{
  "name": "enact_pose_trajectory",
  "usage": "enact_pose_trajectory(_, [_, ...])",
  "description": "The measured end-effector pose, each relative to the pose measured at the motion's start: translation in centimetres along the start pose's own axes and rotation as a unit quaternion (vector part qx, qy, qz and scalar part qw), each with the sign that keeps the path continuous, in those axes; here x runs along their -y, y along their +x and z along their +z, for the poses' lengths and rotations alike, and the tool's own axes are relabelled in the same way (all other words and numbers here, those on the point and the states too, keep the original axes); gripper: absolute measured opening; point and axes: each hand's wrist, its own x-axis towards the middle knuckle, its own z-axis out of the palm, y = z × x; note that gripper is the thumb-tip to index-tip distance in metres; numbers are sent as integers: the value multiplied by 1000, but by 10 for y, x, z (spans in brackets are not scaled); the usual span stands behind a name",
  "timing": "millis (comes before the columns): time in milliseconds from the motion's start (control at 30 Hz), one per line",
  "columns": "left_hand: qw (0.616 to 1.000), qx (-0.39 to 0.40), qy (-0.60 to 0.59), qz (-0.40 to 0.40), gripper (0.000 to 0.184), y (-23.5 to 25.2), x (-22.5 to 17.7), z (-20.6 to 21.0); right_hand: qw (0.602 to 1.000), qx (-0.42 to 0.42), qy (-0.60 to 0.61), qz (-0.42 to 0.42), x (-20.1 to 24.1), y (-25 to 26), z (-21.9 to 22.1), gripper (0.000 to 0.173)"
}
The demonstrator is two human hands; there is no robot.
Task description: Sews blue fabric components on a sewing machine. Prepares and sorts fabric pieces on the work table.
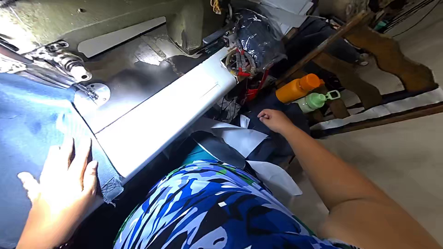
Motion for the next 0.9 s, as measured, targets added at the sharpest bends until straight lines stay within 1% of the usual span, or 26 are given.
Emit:
enact_pose_trajectory(67, [999, -28, -20, 10, 61, -5, -3, 3, 997, 67, -48, 9, 10, -2, 7, 26])
enact_pose_trajectory(167, [996, -67, -51, 22, 57, -10, 0, 6, 974, 182, -128, 37, 50, -22, 32, 38])
enact_pose_trajectory(233, [996, -68, -58, 20, 54, -13, 0, 5, 945, 280, -162, 51, 78, -41, 47, 60])
enact_pose_trajectory(300, [995, -72, -59, 20, 52, -13, -1, 5, 927, 322, -188, 34, 99, -54, 57, 59])
enact_pose_trajectory(367, [995, -76, -56, 21, 52, -12, -3, 5, 915, 346, -204, 29, 114, -54, 58, 56])
enact_pose_trajectory(500, [995, -80, -46, 23, 52, -12, -2, 7, 925, 325, -196, 29, 103, -36, 60, 50])
enact_pose_trajectory(633, [996, -74, -39, 18, 52, -13, -2, 7, 932, 285, -209, 80, 84, -22, 58, 45])
enact_pose_trajectory(700, [996, -74, -41, 15, 53, -14, -2, 7, 937, 275, -190, 105, 70, -13, 54, 43])
enact_pose_trajectory(767, [996, -76, -42, 13, 52, -14, -2, 8, 950, 257, -136, 115, 43, -5, 48, 34])
enact_pose_trajectory(800, [996, -76, -41, 14, 52, -14, -1, 9, 954, 252, -107, 121, 28, 1, 38, 29])
enact_pose_trajectory(833, [996, -74, -40, 13, 52, -14, 0, 9, 952, 259, -86, 140, 17, 7, 21, 27])
enact_pose_trajectory(867, [996, -74, -40, 13, 52, -14, 0, 9, 949, 253, -86, 169, 7, 13, 2, 28])
enact_pose_trajectory(900, [997, -72, -39, 13, 52, -14, 0, 9, 948, 222, -112, 200, 1, 15, -18, 29])
